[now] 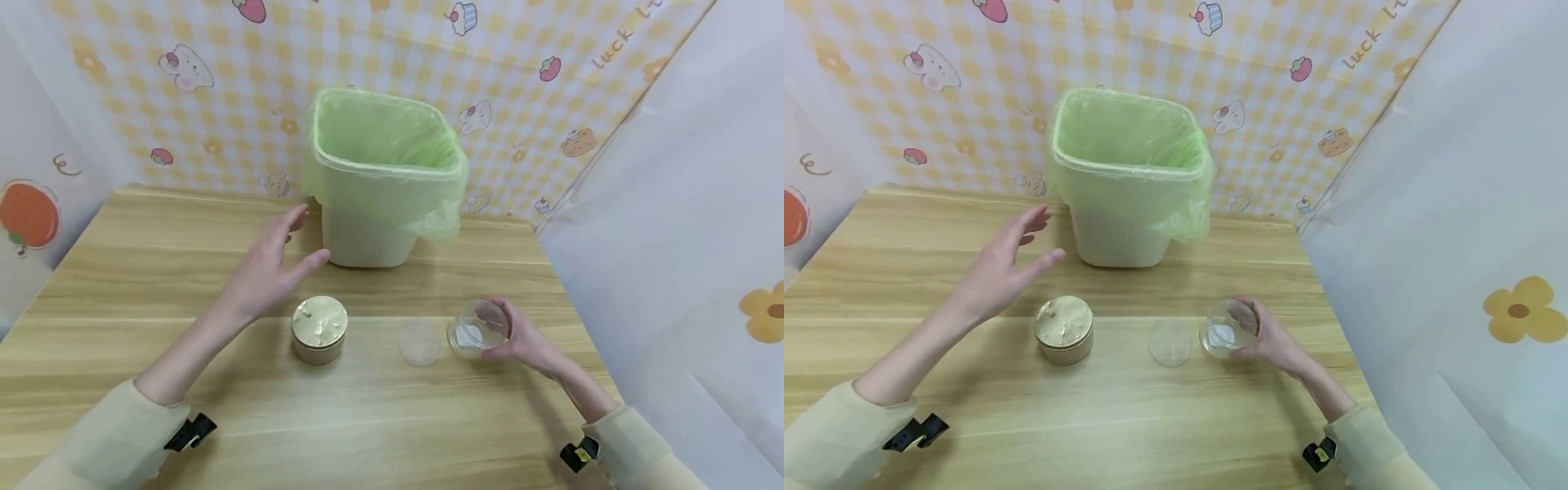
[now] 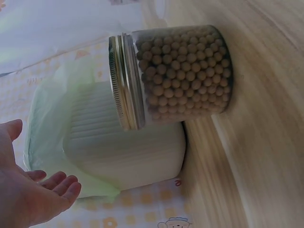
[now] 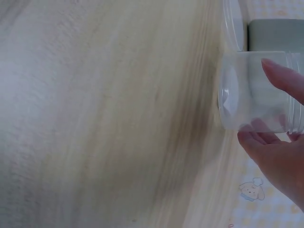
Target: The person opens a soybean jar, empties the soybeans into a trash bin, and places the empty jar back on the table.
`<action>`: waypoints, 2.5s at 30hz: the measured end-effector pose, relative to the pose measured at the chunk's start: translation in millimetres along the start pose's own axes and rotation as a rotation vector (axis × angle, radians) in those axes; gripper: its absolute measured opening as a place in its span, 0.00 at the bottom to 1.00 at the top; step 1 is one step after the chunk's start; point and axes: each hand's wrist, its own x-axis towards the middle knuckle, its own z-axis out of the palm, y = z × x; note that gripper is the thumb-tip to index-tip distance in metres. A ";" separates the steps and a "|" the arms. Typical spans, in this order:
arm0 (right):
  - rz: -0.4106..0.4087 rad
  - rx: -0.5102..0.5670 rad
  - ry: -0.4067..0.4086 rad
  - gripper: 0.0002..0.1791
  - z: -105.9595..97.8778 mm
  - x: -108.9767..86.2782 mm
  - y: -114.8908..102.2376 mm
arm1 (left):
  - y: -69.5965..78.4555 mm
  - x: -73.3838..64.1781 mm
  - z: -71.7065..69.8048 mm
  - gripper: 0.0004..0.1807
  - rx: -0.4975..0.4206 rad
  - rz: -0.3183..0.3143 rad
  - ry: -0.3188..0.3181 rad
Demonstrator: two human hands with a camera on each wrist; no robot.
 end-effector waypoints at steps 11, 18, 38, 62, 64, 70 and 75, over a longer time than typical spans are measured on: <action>0.039 -0.049 -0.041 0.69 -1.3 -4.6 -1.5 | -8.6 -11.3 6.2 0.46 0.034 -0.027 -0.026; -0.036 -0.223 0.042 0.63 -2.7 -4.1 -19.0 | -14.0 -17.9 8.1 0.47 0.047 -0.060 -0.053; -0.229 -0.510 0.044 0.56 41.0 31.4 -78.3 | -32.0 -33.7 6.9 0.48 0.136 -0.045 -0.132; -0.265 -0.372 -0.165 0.61 139.0 85.9 -113.7 | -34.1 -49.4 22.4 0.52 0.180 0.009 -0.239; -0.247 -0.361 -0.176 0.61 144.8 88.7 -115.7 | -33.7 -49.5 24.2 0.52 0.182 0.025 -0.238; -0.213 -0.332 -0.190 0.63 157.5 96.4 -120.5 | -32.9 -51.1 27.5 0.54 0.193 0.057 -0.243; -0.220 -0.309 -0.191 0.63 163.9 100.8 -122.4 | -34.9 -54.1 29.7 0.55 0.198 0.059 -0.252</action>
